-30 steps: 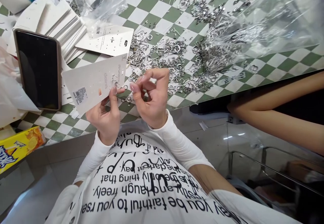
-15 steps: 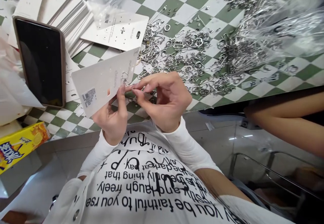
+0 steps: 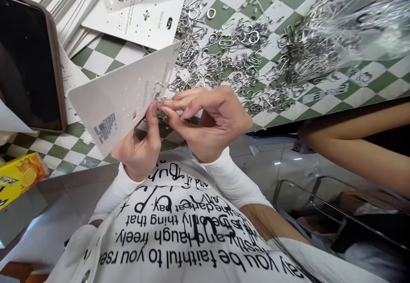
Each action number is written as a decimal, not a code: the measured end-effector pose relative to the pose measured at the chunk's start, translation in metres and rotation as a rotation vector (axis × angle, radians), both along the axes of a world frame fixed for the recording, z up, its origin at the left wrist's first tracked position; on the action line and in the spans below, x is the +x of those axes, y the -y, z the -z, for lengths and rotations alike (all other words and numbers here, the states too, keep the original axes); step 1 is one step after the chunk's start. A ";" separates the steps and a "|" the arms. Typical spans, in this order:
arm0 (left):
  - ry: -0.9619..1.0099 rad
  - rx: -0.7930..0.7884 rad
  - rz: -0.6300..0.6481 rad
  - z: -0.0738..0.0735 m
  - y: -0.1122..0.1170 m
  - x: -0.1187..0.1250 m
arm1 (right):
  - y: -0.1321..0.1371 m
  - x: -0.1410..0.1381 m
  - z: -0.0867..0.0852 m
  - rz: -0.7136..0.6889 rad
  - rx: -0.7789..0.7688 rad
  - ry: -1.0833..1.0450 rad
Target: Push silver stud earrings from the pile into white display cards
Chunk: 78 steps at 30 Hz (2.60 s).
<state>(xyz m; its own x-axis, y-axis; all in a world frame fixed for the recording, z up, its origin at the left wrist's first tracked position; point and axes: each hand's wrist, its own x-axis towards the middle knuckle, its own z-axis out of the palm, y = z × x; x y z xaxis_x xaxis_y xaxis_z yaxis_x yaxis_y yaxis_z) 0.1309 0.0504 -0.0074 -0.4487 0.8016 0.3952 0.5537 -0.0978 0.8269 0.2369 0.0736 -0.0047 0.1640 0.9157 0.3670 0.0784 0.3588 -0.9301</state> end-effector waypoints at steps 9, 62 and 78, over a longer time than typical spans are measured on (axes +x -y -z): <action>-0.050 0.085 0.033 -0.003 -0.004 -0.001 | -0.001 0.000 0.005 0.018 0.087 0.071; -0.029 0.044 0.055 0.004 -0.003 -0.007 | -0.005 0.000 0.003 0.038 0.078 0.247; -0.059 0.024 0.062 -0.002 -0.002 -0.011 | -0.007 0.000 0.015 0.011 0.272 0.335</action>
